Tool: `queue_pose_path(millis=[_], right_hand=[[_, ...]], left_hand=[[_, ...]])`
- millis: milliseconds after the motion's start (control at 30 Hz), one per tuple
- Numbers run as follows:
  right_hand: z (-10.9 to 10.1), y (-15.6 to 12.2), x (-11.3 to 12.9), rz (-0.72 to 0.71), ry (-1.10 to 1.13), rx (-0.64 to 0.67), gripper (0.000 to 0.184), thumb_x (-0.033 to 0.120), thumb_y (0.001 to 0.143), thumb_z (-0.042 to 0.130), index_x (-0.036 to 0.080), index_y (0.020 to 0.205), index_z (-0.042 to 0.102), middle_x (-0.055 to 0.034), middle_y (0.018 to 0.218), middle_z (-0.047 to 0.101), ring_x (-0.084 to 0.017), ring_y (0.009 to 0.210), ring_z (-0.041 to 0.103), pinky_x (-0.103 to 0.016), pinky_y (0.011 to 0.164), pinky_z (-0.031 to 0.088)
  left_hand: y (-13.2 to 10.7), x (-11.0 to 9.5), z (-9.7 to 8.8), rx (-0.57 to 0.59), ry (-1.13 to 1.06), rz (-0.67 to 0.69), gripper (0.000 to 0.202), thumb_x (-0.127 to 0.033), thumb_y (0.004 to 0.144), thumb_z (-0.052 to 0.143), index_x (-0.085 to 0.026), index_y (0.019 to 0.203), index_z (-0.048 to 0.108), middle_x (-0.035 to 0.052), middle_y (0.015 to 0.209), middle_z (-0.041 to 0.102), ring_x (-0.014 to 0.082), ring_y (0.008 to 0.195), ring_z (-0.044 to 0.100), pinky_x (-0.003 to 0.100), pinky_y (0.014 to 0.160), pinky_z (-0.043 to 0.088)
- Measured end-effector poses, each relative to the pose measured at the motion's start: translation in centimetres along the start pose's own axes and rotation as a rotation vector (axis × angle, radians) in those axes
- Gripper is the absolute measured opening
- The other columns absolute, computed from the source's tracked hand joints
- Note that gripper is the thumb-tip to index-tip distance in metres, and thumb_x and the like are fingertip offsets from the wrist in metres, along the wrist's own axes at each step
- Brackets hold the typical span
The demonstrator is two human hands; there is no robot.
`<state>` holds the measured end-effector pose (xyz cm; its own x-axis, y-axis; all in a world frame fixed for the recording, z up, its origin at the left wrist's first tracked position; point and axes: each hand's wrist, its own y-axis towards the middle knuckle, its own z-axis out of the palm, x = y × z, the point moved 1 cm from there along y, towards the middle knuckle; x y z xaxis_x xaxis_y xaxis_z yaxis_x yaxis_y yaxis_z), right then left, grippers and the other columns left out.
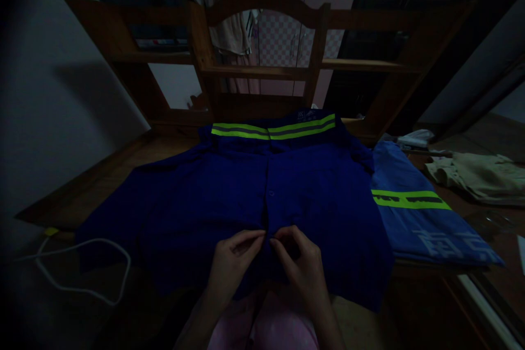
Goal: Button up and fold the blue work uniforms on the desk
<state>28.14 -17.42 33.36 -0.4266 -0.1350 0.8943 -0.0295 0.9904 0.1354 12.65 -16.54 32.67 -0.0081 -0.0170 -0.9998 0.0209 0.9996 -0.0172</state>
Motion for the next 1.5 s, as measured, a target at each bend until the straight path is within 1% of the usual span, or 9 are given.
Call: queue_pose_path(millis=[200,333,500,667,967,1100,1233,1400,1500], right_hand=[[0.2,-0.2,0.0,-0.055,-0.086,0.0,0.011,0.029,0.088,0.054,0.02,0.088,0.058,-0.0011,0.08,0.062,-0.013,0.072,0.058,-0.022,0.065,0.044],[0.3,-0.3,0.0,-0.121,-0.131,-0.006,0.009,0.026,0.089,0.051,0.02,0.088,0.058,-0.0019,0.081,0.061,-0.013,0.073,0.058,-0.023,0.066,0.044],[0.4,-0.5,0.4,-0.154,-0.16,-0.019,0.007,0.025,0.089,0.053,0.021,0.09,0.058,-0.0017,0.083,0.061,-0.013,0.076,0.058,-0.023,0.068,0.043],[0.8,-0.9,0.5,-0.093,-0.136,-0.05,0.009,0.027,0.089,0.053,0.02,0.089,0.058,-0.0019,0.085,0.062,-0.014,0.079,0.059,-0.024,0.071,0.043],[0.5,-0.7,0.4,0.067,-0.005,-0.023,0.017,0.036,0.088,0.055,0.02,0.087,0.06,-0.0001,0.082,0.063,-0.013,0.076,0.059,-0.022,0.067,0.042],[0.7,-0.6,0.6,0.109,-0.007,-0.02,0.021,0.039,0.089,0.053,0.019,0.086,0.059,0.0004,0.079,0.061,-0.012,0.073,0.057,-0.021,0.065,0.041],[0.7,-0.5,0.9,0.12,-0.021,0.023,0.024,0.04,0.092,0.048,0.019,0.085,0.057,0.0005,0.078,0.06,-0.012,0.073,0.056,-0.021,0.064,0.04],[0.5,-0.6,1.3,0.086,-0.043,0.099,0.026,0.039,0.094,0.044,0.019,0.083,0.056,-0.0002,0.079,0.06,-0.012,0.073,0.056,-0.021,0.068,0.041],[0.8,-0.6,1.6,0.06,-0.071,0.083,0.027,0.038,0.094,0.041,0.018,0.083,0.056,-0.0015,0.078,0.06,-0.012,0.071,0.056,-0.021,0.067,0.042]], left_hand=[[-0.5,-0.2,0.3,-0.028,0.001,-0.097,0.023,-0.037,0.08,0.064,-0.016,0.087,0.071,0.0045,0.087,0.072,0.0186,0.084,0.068,0.023,0.076,0.054],[-0.5,-0.2,0.6,-0.047,0.012,-0.081,0.02,-0.036,0.08,0.063,-0.016,0.085,0.067,0.0034,0.085,0.071,0.0181,0.084,0.068,0.023,0.076,0.054],[-0.4,-0.1,0.4,-0.019,-0.035,-0.1,0.017,-0.031,0.08,0.063,-0.015,0.082,0.064,0.0032,0.08,0.069,0.0169,0.081,0.067,0.023,0.073,0.052],[-0.3,0.0,0.1,-0.022,-0.086,-0.133,0.015,-0.028,0.076,0.066,-0.014,0.078,0.061,0.0017,0.075,0.064,0.0145,0.076,0.065,0.021,0.069,0.051],[-0.5,0.2,0.3,0.026,-0.161,-0.177,0.023,-0.025,0.075,0.068,-0.015,0.095,0.06,0.0045,0.086,0.067,0.014,0.083,0.066,0.021,0.074,0.052],[-0.7,0.2,0.5,0.013,-0.121,-0.134,0.031,-0.02,0.075,0.067,-0.018,0.104,0.057,0.0027,0.087,0.066,0.0134,0.083,0.066,0.022,0.075,0.053],[-1.0,0.3,0.8,-0.027,0.018,-0.034,0.036,-0.016,0.078,0.061,-0.024,0.113,0.054,0.0008,0.091,0.066,0.0134,0.087,0.065,0.024,0.08,0.053],[-1.2,0.7,1.0,-0.047,0.171,0.03,0.029,-0.018,0.082,0.058,-0.028,0.109,0.057,-0.0012,0.096,0.066,0.013,0.088,0.065,0.025,0.081,0.053],[-1.2,1.0,1.2,-0.054,0.201,0.031,0.023,-0.021,0.084,0.057,-0.028,0.106,0.058,-0.0017,0.095,0.067,0.0129,0.089,0.065,0.025,0.081,0.053]])
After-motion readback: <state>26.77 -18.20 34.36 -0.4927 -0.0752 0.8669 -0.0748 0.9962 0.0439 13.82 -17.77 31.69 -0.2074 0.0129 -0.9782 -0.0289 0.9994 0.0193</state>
